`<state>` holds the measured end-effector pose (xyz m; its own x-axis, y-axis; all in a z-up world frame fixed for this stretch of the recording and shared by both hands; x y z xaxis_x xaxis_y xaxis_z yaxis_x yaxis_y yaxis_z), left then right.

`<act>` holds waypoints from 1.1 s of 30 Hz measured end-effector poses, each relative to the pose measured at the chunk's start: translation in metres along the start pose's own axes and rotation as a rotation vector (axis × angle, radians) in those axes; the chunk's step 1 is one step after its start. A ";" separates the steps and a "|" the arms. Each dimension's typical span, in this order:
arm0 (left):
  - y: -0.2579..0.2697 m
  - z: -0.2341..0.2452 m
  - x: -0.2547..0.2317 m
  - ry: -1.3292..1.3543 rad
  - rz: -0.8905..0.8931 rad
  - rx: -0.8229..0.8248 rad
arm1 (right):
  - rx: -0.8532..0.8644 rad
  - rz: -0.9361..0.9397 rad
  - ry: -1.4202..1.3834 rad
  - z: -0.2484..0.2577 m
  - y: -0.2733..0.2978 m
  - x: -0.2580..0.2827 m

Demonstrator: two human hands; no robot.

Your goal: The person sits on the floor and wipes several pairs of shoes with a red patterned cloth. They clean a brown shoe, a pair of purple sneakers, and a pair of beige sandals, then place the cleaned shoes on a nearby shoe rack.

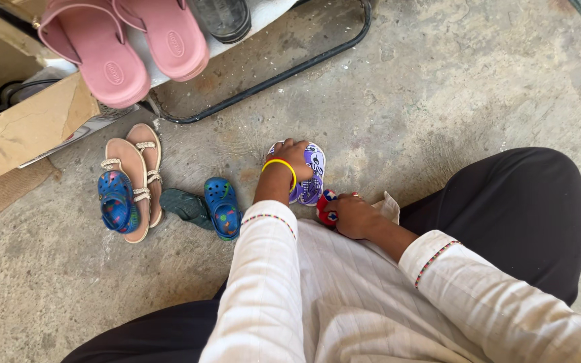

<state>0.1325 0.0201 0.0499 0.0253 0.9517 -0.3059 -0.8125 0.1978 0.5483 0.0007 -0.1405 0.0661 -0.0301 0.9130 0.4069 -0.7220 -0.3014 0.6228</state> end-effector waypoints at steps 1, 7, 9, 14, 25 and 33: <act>-0.003 0.006 -0.001 -0.001 0.026 0.052 | 0.021 -0.015 -0.012 0.003 0.001 -0.002; -0.005 0.038 -0.021 -0.127 0.166 0.231 | -0.001 -0.025 -0.052 0.014 -0.006 -0.013; -0.004 0.043 -0.022 -0.195 0.194 0.238 | -0.003 -0.021 -0.059 0.014 -0.009 -0.017; -0.023 0.032 -0.014 -0.151 0.243 0.254 | -0.015 -0.018 -0.058 0.011 -0.015 -0.024; -0.108 -0.033 0.078 -0.137 -0.075 0.274 | -0.087 -0.023 -0.140 0.022 -0.015 -0.029; -0.083 -0.071 0.132 0.872 0.638 -0.143 | -0.363 -0.085 -0.258 0.039 -0.020 -0.051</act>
<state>0.1620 0.1128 -0.0915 -0.8010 0.3642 -0.4751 -0.5912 -0.3563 0.7236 0.0438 -0.1924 0.0592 0.1802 0.8179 0.5465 -0.9116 -0.0699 0.4052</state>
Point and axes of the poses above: each hand's wrist, its own y-axis away from the middle knuckle, its own z-axis out of the back of the hand, x = y × z, the point moved 1 cm from there along -y, towards the middle knuckle, and after that the axes turned 3 degrees about y, right-handed, at the moved point
